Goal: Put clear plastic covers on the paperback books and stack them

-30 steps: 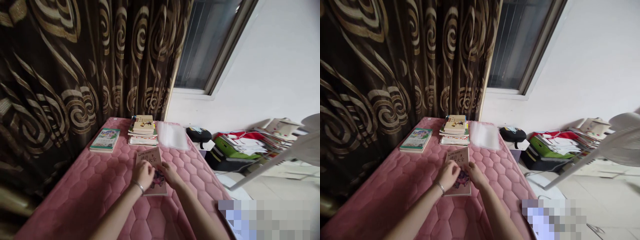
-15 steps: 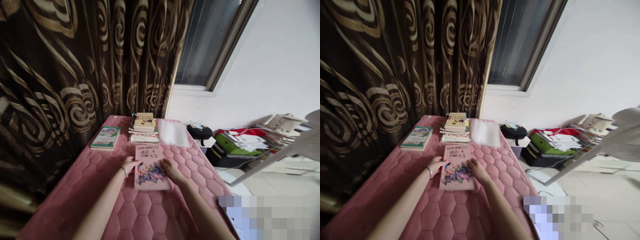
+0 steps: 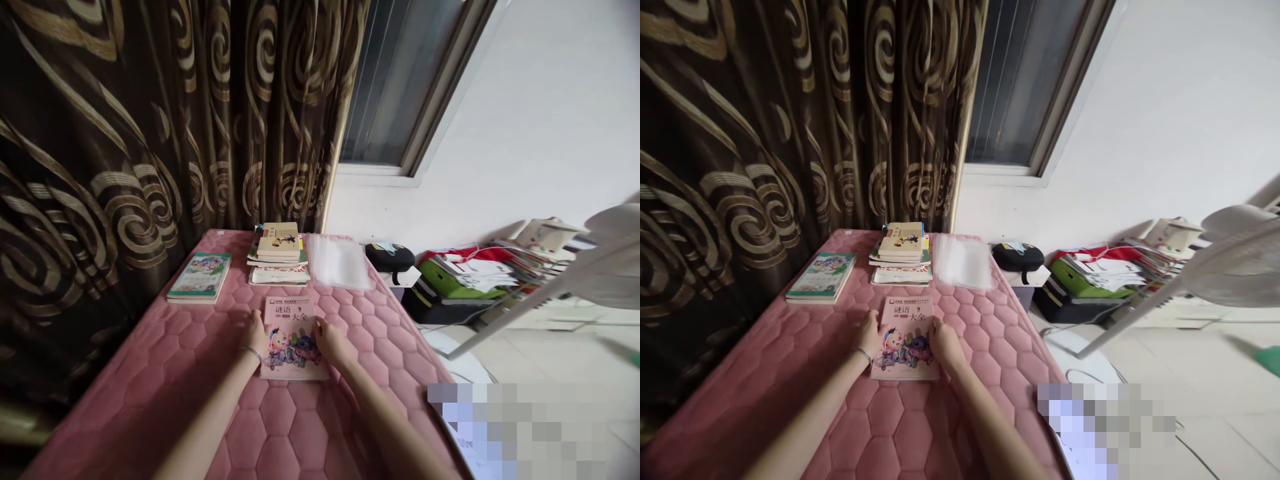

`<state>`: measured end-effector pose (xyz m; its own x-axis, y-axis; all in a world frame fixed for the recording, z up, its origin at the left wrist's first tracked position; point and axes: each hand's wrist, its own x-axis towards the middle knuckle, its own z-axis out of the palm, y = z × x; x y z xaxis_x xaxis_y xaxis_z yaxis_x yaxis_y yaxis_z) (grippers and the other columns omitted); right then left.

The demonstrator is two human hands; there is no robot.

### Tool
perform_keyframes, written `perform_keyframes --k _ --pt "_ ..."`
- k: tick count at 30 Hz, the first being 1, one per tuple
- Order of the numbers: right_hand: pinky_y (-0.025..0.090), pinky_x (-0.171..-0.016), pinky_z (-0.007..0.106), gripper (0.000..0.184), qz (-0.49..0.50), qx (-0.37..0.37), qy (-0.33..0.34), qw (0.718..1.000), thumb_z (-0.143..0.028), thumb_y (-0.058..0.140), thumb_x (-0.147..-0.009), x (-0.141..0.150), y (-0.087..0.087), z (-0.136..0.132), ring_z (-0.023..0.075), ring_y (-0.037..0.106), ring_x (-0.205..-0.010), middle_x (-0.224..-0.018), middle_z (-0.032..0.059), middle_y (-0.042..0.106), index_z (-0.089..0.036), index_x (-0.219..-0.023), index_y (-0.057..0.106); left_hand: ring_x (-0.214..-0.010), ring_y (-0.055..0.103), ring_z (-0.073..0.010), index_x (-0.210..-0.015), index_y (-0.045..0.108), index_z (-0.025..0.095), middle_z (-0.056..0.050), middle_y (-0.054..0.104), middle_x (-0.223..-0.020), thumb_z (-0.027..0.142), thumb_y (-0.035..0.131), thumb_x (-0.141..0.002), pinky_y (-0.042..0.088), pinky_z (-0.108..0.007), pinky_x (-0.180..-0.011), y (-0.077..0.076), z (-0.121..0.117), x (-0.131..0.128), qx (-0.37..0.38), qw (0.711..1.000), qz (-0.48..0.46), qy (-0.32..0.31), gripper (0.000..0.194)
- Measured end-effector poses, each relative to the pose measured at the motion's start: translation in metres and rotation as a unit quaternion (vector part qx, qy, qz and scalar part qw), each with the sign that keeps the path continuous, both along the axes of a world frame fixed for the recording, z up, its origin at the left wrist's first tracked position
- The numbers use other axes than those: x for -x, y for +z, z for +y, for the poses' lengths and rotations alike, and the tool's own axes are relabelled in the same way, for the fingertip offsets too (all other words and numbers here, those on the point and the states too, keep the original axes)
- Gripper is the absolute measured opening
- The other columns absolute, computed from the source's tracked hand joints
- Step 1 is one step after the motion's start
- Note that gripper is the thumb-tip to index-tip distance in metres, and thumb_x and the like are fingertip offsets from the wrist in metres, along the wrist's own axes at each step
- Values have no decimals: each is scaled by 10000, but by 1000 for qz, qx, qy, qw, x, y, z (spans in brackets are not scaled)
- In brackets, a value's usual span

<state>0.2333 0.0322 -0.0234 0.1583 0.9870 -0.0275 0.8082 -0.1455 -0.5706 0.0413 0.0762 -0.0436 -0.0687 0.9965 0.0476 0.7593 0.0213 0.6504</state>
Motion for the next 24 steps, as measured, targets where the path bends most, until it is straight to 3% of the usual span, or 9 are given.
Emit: perform_keyframes --k 4,9,12,14,16,20,24 --pt "448 -730 247 366 -11 -25 4 1000 -232 328 -944 0 -10 0 194 649 -908 -993 107 698 -172 -1224 556 -1039 570 -231 -1012 510 132 -151 542 -1119 119 533 -828 425 -331 -877 1 -10 -6 -8 998 57 -1 185" --pt "456 -756 255 413 -49 -40 21 998 -216 337 -936 0 -20 2 192 641 -886 -999 121 660 -196 -1310 509 -1162 497 -280 -1184 515 144 -177 444 -1328 109 473 -837 439 -400 -919 7 -19 -15 -49 976 213 -17 351" --pt "457 -755 257 436 -61 -42 35 997 -193 345 -916 2 -19 1 197 634 -871 -994 135 639 -187 -1314 523 -1306 365 -265 -1288 478 176 -115 365 -1458 106 358 -865 344 -436 -1052 8 -15 -30 -94 959 237 -127 446" --pt "458 -768 254 458 -59 -44 36 997 -163 340 -901 3 -18 0 196 627 -878 -995 141 632 -172 -1321 520 -1363 290 -254 -1327 457 172 -89 359 -1478 158 364 -871 248 -445 -1121 5 -8 -40 -103 943 224 -224 466" --pt "459 -780 250 468 -54 -44 33 997 -151 329 -896 4 -17 0 190 622 -879 -992 138 629 -172 -1322 521 -1388 247 -261 -1380 399 159 -88 325 -1502 238 386 -874 190 -468 -1143 1 -2 -48 -88 932 218 -276 512" --pt "465 -773 247 466 -43 -40 33 998 -158 319 -904 5 -17 -1 183 620 -865 -990 134 625 -179 -1324 519 -1411 196 -252 -1433 312 144 -92 240 -1533 364 341 -896 133 -481 -1154 -4 8 -45 -60 937 221 -266 581" --pt "464 -754 257 477 -53 -31 34 998 -164 288 -919 5 -18 -3 187 625 -866 -995 128 612 -198 -1355 479 -1421 154 -261 -1439 299 117 -95 223 -1533 377 263 -914 111 -500 -1152 -3 14 -31 -44 949 223 -220 587"
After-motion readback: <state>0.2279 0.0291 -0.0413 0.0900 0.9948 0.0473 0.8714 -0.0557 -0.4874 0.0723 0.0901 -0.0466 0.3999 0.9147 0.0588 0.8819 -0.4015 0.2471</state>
